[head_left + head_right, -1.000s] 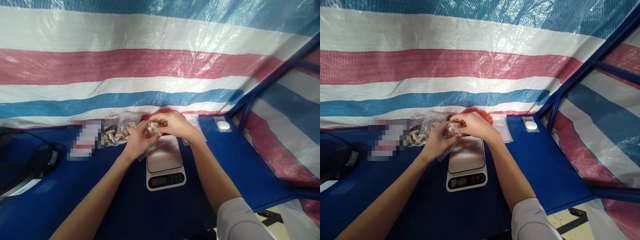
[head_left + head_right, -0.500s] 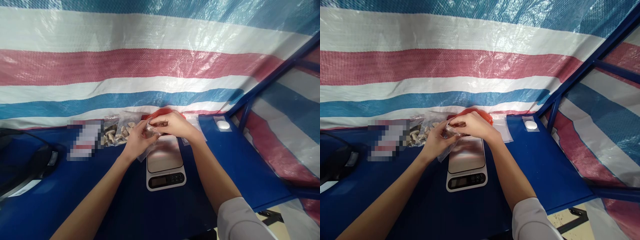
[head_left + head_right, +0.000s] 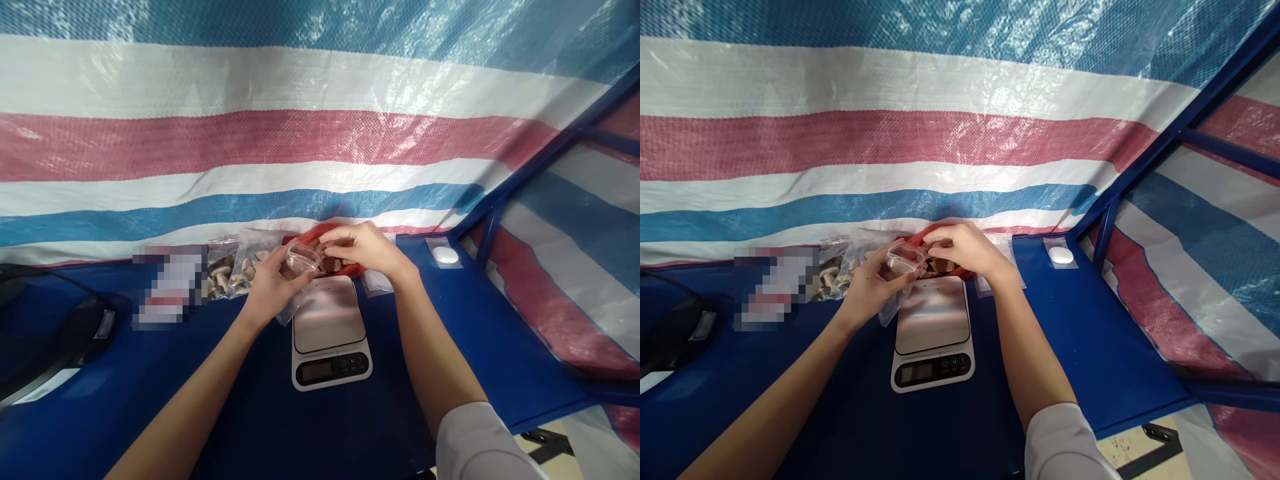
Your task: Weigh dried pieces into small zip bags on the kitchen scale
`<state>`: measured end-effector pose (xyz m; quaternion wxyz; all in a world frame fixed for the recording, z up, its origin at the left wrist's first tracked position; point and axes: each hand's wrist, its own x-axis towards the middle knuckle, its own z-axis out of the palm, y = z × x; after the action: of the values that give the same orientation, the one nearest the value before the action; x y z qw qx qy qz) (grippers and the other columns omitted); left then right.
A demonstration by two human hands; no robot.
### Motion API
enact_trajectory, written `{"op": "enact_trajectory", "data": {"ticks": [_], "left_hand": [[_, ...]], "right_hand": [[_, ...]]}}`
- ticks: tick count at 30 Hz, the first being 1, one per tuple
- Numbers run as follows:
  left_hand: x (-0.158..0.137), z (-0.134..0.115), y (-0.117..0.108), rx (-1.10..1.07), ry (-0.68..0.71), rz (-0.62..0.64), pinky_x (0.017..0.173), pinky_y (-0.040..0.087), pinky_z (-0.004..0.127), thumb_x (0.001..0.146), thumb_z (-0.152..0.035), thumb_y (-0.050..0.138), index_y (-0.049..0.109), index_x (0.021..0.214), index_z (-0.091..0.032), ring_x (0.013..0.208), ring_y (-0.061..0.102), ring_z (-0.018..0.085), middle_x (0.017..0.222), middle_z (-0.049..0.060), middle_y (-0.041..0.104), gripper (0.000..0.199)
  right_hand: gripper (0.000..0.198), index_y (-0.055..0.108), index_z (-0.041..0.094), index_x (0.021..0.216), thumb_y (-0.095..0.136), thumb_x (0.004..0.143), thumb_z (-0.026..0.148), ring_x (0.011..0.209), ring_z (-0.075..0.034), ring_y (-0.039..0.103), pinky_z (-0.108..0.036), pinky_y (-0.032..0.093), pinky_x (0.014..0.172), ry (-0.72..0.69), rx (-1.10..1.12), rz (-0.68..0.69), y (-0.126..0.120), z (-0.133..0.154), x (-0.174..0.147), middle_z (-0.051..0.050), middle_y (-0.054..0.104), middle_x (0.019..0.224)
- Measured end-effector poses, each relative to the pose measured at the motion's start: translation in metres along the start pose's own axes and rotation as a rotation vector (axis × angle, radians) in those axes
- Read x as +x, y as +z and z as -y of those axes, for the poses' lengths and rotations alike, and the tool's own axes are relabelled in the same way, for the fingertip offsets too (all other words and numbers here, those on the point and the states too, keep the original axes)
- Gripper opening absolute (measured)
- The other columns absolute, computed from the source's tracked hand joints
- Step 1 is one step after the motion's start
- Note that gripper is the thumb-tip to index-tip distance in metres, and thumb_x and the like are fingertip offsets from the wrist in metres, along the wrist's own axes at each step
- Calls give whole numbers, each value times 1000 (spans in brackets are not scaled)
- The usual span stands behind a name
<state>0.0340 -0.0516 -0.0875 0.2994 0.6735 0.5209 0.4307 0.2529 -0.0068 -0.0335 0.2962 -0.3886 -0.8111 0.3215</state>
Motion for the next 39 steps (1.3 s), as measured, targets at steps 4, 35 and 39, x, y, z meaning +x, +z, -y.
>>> {"op": "enact_trajectory", "data": {"ticks": [4, 35, 39], "left_hand": [[0, -1, -1, -69, -80, -15, 92, 57, 46, 74, -55, 80, 62, 135, -19, 107, 70, 33, 118, 13, 73, 73], [4, 4, -9, -114, -142, 2, 78, 56, 36, 71, -55, 82, 63, 134, -17, 88, 71, 25, 111, 10, 76, 77], [4, 2, -9, -127, -159, 4, 83, 56, 38, 71, -55, 82, 62, 136, -16, 96, 71, 28, 110, 10, 76, 78]], "right_hand": [[22, 81, 27, 102, 65, 88, 21, 85, -18, 69, -31, 51, 81, 80, -202, 72, 1, -12, 2, 0, 79, 97], [35, 70, 31, 125, 48, 100, 41, 112, -30, 66, -36, 50, 77, 249, -705, 74, 60, -37, 21, -10, 75, 117], [35, 74, 29, 120, 49, 101, 44, 106, -27, 68, -34, 48, 79, 268, -699, 68, 54, -36, 21, -9, 76, 115]]}}
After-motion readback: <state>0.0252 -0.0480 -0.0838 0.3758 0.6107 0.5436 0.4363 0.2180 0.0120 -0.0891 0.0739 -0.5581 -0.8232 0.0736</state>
